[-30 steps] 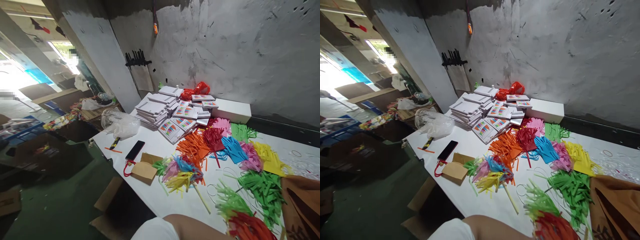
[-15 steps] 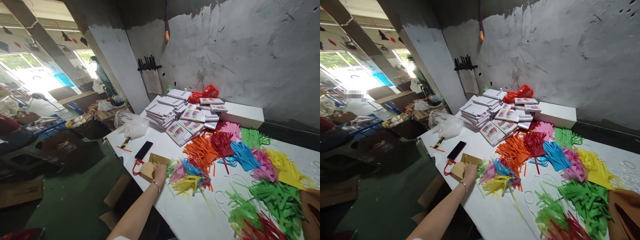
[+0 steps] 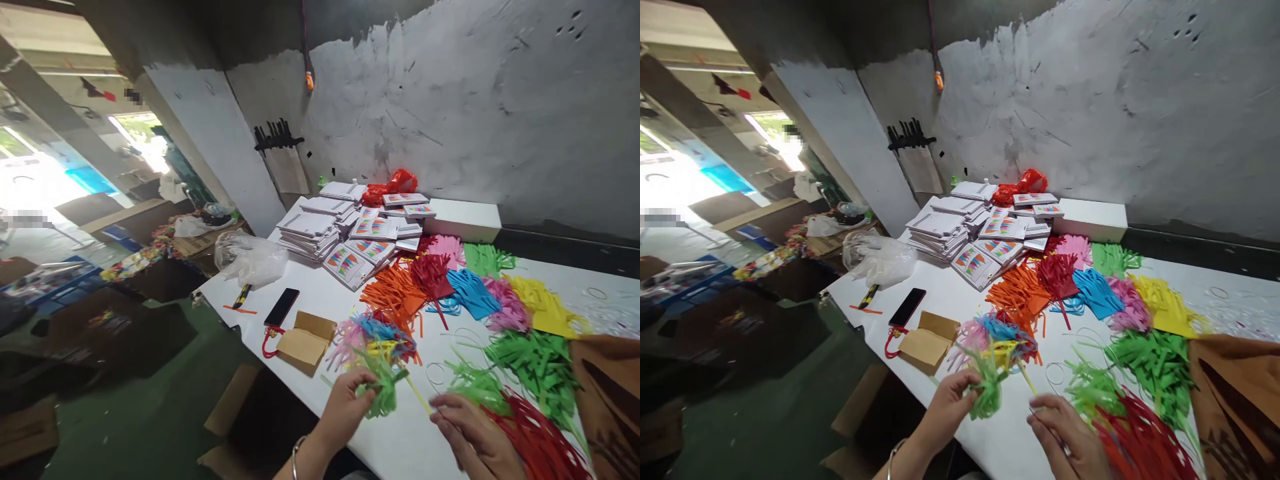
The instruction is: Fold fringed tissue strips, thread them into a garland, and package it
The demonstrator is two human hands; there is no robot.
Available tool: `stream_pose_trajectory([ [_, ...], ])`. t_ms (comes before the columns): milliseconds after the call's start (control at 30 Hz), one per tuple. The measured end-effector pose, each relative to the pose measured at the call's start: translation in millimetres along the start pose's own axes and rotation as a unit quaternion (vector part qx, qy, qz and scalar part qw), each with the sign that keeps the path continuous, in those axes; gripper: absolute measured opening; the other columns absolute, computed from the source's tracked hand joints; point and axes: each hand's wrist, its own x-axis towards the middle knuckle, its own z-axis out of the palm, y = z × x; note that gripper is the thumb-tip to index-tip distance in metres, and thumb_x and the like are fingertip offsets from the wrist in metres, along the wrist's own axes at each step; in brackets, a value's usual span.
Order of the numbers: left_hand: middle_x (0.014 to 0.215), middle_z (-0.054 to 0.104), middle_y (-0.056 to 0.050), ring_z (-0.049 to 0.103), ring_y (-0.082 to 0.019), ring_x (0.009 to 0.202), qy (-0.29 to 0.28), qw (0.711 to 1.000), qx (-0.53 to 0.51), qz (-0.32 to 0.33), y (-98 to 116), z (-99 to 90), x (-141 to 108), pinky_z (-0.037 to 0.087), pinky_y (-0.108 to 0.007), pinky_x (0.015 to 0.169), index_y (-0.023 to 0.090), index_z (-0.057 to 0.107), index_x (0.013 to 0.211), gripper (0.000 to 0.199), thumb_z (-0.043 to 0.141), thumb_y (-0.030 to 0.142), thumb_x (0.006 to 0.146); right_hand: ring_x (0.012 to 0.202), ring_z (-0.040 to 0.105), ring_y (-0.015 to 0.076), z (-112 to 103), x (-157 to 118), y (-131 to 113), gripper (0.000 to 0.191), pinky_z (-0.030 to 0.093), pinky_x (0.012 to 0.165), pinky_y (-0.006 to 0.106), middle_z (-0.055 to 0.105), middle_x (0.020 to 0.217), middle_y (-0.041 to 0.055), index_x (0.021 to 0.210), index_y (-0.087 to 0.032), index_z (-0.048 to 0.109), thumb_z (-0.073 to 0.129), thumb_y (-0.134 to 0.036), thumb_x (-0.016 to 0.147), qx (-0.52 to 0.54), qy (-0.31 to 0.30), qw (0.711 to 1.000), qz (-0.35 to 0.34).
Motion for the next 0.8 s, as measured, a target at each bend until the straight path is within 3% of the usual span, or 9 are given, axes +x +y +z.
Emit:
stream_pose_trajectory([
  [67,0.069,0.063,-0.005,0.054,-0.017,0.068,-0.043,0.998,-0.051,-0.018,3,29.3,-12,0.043,-0.027,0.067,0.014,0.068,0.071,0.046,0.064,0.058,0.080,0.103,0.066,0.0215,-5,6,-15,0.026,0.053,0.081,0.023,0.068,0.117,0.0082,0.082,-0.025,0.073,0.055,-0.042,0.092,0.019,0.020,0.999,-0.020],
  [133,0.070,0.064,-0.005,0.056,-0.018,0.070,-0.073,0.994,-0.072,-0.037,9,49.1,-20,0.044,-0.029,0.070,0.014,0.068,0.071,0.039,0.068,0.052,0.079,0.098,0.066,0.0203,-8,7,-24,0.027,0.053,0.079,0.023,0.070,0.108,0.0079,0.080,-0.024,0.072,0.054,-0.038,0.094,0.039,0.025,0.999,-0.014],
  [233,0.091,0.069,-0.009,0.060,-0.024,0.090,-0.038,0.997,-0.064,-0.039,21,61.9,-27,0.044,-0.033,0.087,0.018,0.073,0.086,0.019,0.070,0.036,0.080,0.088,0.067,0.0192,-7,1,-25,0.026,0.052,0.076,0.023,0.070,0.089,0.0054,0.079,-0.023,0.069,0.054,-0.037,0.094,0.062,0.041,0.997,0.017],
  [333,0.117,0.065,-0.011,0.054,-0.028,0.115,0.004,0.997,-0.068,-0.022,29,69.4,-30,0.036,-0.036,0.104,0.022,0.070,0.110,0.031,0.071,0.029,0.080,0.082,0.066,0.0189,-1,-8,-22,0.028,0.052,0.074,0.024,0.069,0.088,0.0057,0.079,-0.021,0.069,0.054,-0.039,0.094,0.086,0.057,0.993,0.053],
  [433,0.110,0.067,-0.010,0.059,-0.025,0.106,-0.030,0.989,-0.140,-0.041,31,83.4,-32,0.042,-0.035,0.098,0.021,0.067,0.109,0.032,0.074,0.033,0.079,0.081,0.066,0.0186,3,-15,-17,0.029,0.053,0.073,0.025,0.069,0.097,0.0073,0.084,-0.021,0.071,0.052,-0.039,0.095,0.109,0.065,0.990,0.059],
  [500,0.089,0.069,-0.006,0.063,-0.020,0.086,-0.040,0.965,-0.242,-0.089,31,93.5,-31,0.048,-0.030,0.082,0.020,0.063,0.103,0.032,0.075,0.036,0.079,0.085,0.066,0.0193,0,-19,-14,0.028,0.052,0.076,0.026,0.070,0.098,0.0074,0.088,-0.021,0.072,0.052,-0.040,0.095,0.089,0.099,0.990,0.051],
  [600,0.070,0.066,-0.001,0.059,-0.012,0.062,-0.076,0.900,-0.390,-0.177,33,102.1,-29,0.045,-0.022,0.063,0.019,0.055,0.097,0.033,0.077,0.036,0.078,0.079,0.067,0.0193,-10,-26,-9,0.029,0.052,0.072,0.025,0.071,0.085,0.0056,0.092,-0.021,0.073,0.052,-0.041,0.095,0.018,0.128,0.990,0.060],
  [700,0.068,0.066,0.000,0.058,-0.009,0.056,-0.117,0.851,-0.456,-0.232,37,103.7,-29,0.042,-0.018,0.057,0.017,0.054,0.091,0.033,0.080,0.031,0.076,0.080,0.069,0.0204,-17,-34,-7,0.029,0.052,0.074,0.026,0.074,0.088,0.0057,0.093,-0.022,0.073,0.050,-0.040,0.095,-0.035,0.091,0.993,0.061],
  [800,0.067,0.066,0.000,0.058,-0.007,0.054,-0.122,0.833,-0.478,-0.250,40,104.6,-29,0.041,-0.015,0.055,0.016,0.056,0.090,0.033,0.082,0.027,0.074,0.080,0.070,0.0197,-18,-38,-8,0.028,0.051,0.076,0.026,0.075,0.089,0.0047,0.093,-0.022,0.071,0.048,-0.037,0.097,-0.062,0.048,0.995,0.056],
])
